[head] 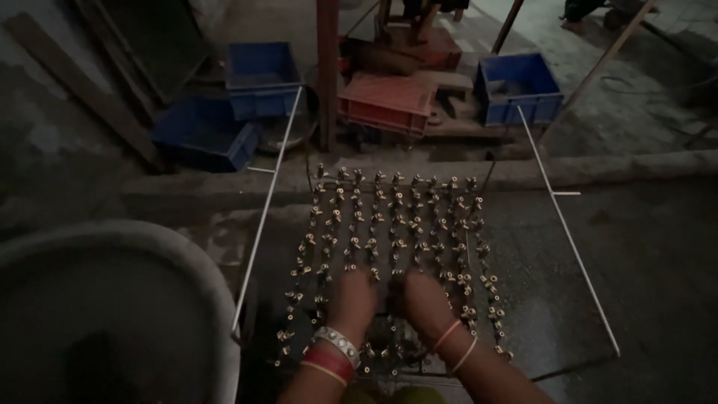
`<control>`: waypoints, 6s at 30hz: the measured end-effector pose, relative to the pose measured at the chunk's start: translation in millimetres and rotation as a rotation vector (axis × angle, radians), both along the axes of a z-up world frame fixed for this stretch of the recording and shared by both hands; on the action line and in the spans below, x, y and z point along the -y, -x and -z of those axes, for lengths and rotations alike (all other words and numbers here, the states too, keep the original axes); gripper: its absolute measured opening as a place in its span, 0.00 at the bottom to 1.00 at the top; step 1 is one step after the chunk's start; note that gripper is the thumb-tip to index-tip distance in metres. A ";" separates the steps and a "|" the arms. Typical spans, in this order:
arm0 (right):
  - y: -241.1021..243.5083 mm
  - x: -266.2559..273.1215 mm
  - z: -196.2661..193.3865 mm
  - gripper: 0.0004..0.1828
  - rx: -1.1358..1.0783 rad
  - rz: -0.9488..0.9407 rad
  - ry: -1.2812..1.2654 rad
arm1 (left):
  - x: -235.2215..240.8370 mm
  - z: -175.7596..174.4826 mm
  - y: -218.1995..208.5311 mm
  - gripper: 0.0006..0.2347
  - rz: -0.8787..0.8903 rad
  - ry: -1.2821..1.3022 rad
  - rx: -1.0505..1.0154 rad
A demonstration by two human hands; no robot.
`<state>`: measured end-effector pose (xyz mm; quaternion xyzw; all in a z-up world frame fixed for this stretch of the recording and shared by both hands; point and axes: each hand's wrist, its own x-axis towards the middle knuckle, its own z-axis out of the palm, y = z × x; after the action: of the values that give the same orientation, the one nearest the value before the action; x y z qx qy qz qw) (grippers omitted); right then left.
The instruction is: The person washes small brass parts in a basin of water and arranges them on a wire drying rack.
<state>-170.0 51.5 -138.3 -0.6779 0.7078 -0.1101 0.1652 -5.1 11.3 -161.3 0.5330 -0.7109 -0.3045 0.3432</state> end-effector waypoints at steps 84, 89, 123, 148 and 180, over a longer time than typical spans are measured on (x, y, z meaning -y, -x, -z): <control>-106.9 57.6 62.7 0.14 0.157 -0.374 0.097 | 13.9 45.3 -111.0 0.09 -0.566 -0.138 0.155; -113.9 56.2 55.9 0.10 0.022 -0.463 0.125 | 22.6 79.1 -114.0 0.09 -0.557 -0.091 0.110; -76.8 126.5 76.3 0.16 0.294 -0.240 0.137 | 71.7 65.5 -99.0 0.08 -0.500 0.025 -0.889; 1.9 62.6 -4.9 0.16 1.783 0.270 -0.429 | 101.8 64.8 -101.1 0.13 -0.366 -0.328 -0.068; 4.7 75.9 28.9 0.15 0.248 -0.250 0.197 | 74.1 51.2 -12.4 0.08 -0.154 -0.098 0.268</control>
<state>-174.7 -24.4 -167.2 -0.7547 0.5781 -0.2402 0.1963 7.4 -62.9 -212.4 0.6379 -0.6917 -0.2376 0.2412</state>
